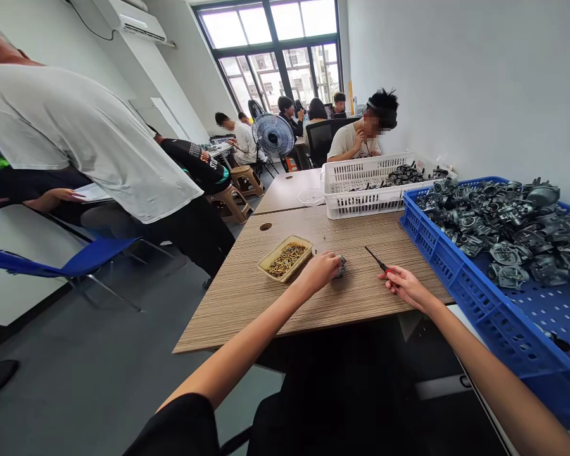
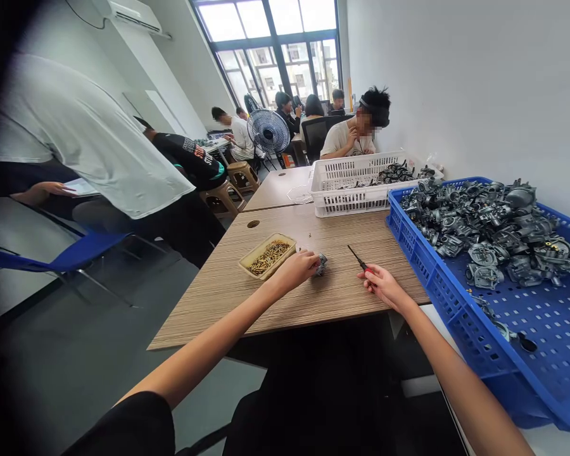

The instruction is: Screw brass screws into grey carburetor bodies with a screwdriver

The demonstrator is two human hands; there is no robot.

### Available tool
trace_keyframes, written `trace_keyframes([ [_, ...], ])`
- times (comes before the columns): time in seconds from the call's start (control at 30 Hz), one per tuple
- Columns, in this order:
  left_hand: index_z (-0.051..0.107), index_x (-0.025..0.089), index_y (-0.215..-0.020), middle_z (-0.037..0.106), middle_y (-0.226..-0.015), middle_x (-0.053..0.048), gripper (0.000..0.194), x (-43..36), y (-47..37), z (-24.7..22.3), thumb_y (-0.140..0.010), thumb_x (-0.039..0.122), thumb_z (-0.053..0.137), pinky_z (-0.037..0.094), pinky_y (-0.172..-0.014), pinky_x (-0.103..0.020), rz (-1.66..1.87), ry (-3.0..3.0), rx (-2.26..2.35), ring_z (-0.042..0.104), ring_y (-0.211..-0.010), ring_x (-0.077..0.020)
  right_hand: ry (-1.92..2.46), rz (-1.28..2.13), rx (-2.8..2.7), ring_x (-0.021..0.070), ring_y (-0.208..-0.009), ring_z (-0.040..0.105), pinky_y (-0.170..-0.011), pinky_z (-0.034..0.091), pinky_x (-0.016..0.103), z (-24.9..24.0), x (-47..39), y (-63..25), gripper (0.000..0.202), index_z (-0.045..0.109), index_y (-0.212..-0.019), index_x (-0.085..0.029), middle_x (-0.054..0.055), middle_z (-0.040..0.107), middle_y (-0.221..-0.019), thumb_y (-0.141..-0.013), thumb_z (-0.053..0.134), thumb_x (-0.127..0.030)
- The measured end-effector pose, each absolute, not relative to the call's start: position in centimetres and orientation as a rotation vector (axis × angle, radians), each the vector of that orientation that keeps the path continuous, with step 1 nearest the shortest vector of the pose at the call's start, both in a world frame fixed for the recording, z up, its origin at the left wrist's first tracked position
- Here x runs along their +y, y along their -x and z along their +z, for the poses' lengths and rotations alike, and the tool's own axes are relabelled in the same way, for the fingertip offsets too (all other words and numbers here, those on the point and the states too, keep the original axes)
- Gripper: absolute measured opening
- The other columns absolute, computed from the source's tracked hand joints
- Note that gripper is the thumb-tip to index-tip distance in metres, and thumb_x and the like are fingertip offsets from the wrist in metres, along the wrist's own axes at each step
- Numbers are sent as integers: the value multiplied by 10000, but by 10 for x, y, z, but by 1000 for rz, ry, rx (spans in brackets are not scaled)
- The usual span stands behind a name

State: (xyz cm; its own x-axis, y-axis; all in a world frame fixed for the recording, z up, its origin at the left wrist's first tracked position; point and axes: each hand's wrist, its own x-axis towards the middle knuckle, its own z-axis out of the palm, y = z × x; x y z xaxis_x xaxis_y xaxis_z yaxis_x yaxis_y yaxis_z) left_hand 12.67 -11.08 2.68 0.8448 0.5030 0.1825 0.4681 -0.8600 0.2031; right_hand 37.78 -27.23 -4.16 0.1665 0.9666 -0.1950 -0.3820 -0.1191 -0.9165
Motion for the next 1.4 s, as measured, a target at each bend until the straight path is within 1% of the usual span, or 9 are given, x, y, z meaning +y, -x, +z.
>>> trace_keyframes([
  [0.13,701,221,-916,653,-1144,-80,67,-110,-119,8,-875,200,652,483,-1033,-419,665,-2617,794,611,-1121,-262,1138,1317,-723,98,-673,564,-566,405,235,-41,-273,-377,583,583,-1126,-225,64,724,-1013,-691,868,-489],
  [0.27,677,212,-955,679,-1019,-51,119,-120,-122,-20,-939,300,598,516,-946,-362,844,-2278,857,639,-1001,-207,1280,1275,-875,85,-566,484,-488,320,223,-36,-274,-374,652,515,-1321,-247,-4,657,-860,-782,757,-523],
  [0.33,672,207,-962,679,-1013,-53,151,-130,-127,-32,-963,324,576,510,-931,-352,973,-2176,920,636,-992,-203,1427,1183,-1015,98,-549,476,-487,327,233,-29,-274,-374,593,517,-1321,-233,-29,617,-791,-831,676,-527],
  [0.47,680,221,-1002,673,-1081,-59,150,-147,-134,-41,-974,330,580,495,-955,-346,1034,-2134,917,635,-1046,-206,1664,807,-1295,178,-790,631,-732,487,326,0,-280,-376,348,564,-1111,-220,8,669,-843,-882,591,-481],
  [0.57,677,231,-1027,680,-1113,-54,135,-149,-133,-41,-970,318,591,488,-971,-345,1011,-2136,860,638,-1066,-208,1703,633,-1438,210,-892,660,-867,481,370,30,-287,-373,278,567,-1086,-237,21,705,-882,-926,555,-465],
  [0.9,665,223,-985,678,-1017,-33,94,-144,-129,-37,-946,277,599,489,-921,-316,1014,-2096,805,636,-976,-193,1801,419,-1656,168,-625,581,-628,440,297,76,-302,-338,266,664,-1106,-239,25,721,-861,-945,544,-412],
  [1.13,672,219,-1018,662,-1031,-44,122,-145,-128,-34,-941,259,587,493,-937,-333,975,-2072,808,629,-984,-203,1833,446,-1652,201,-696,641,-669,488,329,77,-300,-328,275,656,-1101,-245,53,748,-938,-938,531,-427],
  [1.3,654,214,-1029,640,-1068,-59,130,-145,-129,-35,-953,275,567,481,-992,-356,983,-2094,818,618,-1044,-214,1886,379,-1717,235,-865,697,-758,496,340,85,-301,-319,244,636,-1095,-261,59,757,-1001,-971,499,-420],
  [1.4,605,219,-1136,634,-1173,-74,200,-144,-128,-37,-947,275,572,458,-1041,-374,1033,-2087,793,593,-1143,-224,2042,319,-1765,249,-847,700,-704,461,330,97,-299,-309,229,606,-1100,-282,45,751,-955,-994,467,-430],
])
